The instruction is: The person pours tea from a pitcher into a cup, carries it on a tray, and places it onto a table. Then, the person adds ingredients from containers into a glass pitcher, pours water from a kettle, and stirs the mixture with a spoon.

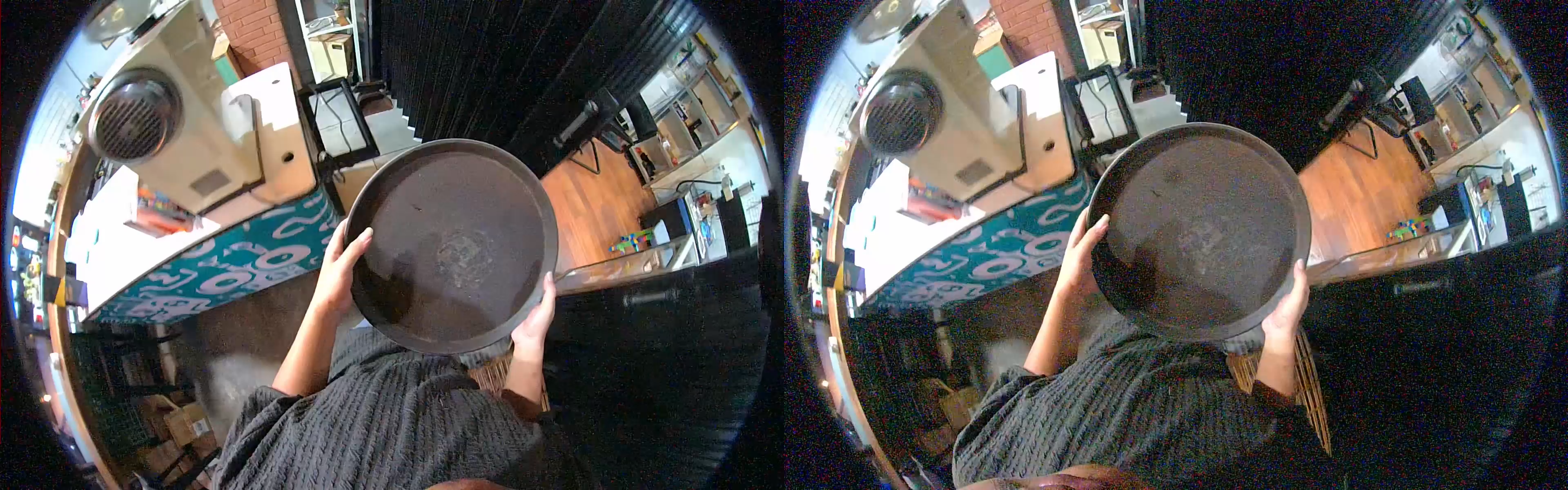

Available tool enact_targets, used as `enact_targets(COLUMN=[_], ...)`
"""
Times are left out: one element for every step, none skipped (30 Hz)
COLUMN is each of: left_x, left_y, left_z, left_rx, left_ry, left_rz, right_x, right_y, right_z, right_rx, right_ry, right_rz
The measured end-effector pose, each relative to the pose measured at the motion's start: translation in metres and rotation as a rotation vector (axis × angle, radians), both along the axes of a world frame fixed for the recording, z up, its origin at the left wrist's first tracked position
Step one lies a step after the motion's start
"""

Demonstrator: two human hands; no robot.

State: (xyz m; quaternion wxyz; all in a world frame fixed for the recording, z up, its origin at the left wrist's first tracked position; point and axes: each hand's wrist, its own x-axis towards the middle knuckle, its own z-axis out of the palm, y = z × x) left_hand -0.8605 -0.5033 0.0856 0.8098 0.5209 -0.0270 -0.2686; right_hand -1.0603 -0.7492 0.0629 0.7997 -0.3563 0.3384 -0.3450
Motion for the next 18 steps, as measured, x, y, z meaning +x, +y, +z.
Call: enact_targets(left_x=[0.024, 0.048, 0.07, 0.087, 0.107, 0.129, 0.146, 0.163, 0.178, 0.196, 0.212, 0.227, 0.243, 0.261, 0.271, 0.282, 0.294, 0.308], left_y=[-0.014, -0.026, -0.038, -0.049, -0.057, -0.065, -0.072, -0.081, -0.089, -0.095, -0.103, -0.113, -0.122, -0.131, -0.141, -0.156, -0.169, -0.175], left_z=[0.001, 0.001, 0.001, 0.016, 0.015, 0.01, 0.006, 0.006, 0.007, -0.003, -0.01, -0.015, -0.018, -0.021, -0.019, -0.006, 0.004, 0.006], left_rx=[-0.01, -0.015, -0.016, 0.013, 0.04, 0.035, 0.028, -0.026, -0.08, -0.061, -0.059, -0.107, -0.152, -0.154, -0.14, -0.079, -0.018, 0.0], left_ry=[0.005, 0.001, 0.0, -0.011, -0.014, -0.024, -0.033, -0.008, 0.017, 0.049, 0.052, 0.026, -0.007, -0.028, -0.037, -0.027, -0.014, -0.022], left_rz=[-0.021, -0.046, -0.073, -0.061, -0.05, -0.048, -0.042, -0.046, -0.046, 0.008, 0.024, 0.053, 0.083, 0.103, 0.127, 0.243, 0.36, 0.383], right_x=[0.018, 0.035, 0.053, 0.068, 0.084, 0.101, 0.116, 0.136, 0.158, 0.179, 0.199, 0.22, 0.244, 0.273, 0.3, 0.331, 0.365, 0.396], right_y=[-0.013, -0.024, -0.034, -0.043, -0.05, -0.057, -0.063, -0.069, -0.075, -0.081, -0.093, -0.113, -0.131, -0.149, -0.165, -0.184, -0.204, -0.223], right_z=[0.003, 0.004, 0.002, -0.001, -0.007, -0.014, -0.017, -0.02, -0.021, -0.019, -0.02, -0.033, -0.033, -0.028, -0.023, -0.019, -0.017, -0.015], right_rx=[-0.007, -0.006, -0.059, -0.109, -0.102, -0.115, -0.13, -0.176, -0.175, -0.196, -0.217, -0.236, -0.232, -0.242, -0.25, -0.234, -0.227, -0.305], right_ry=[-0.023, -0.014, 0.042, 0.096, 0.1, 0.147, 0.193, 0.171, 0.17, 0.177, 0.186, 0.186, 0.182, 0.198, 0.214, 0.187, 0.169, 0.158], right_rz=[-0.009, -0.02, -0.049, -0.076, -0.086, -0.097, -0.105, -0.131, -0.123, -0.081, -0.036, -0.029, -0.008, 0.045, 0.101, 0.14, 0.166, 0.221])
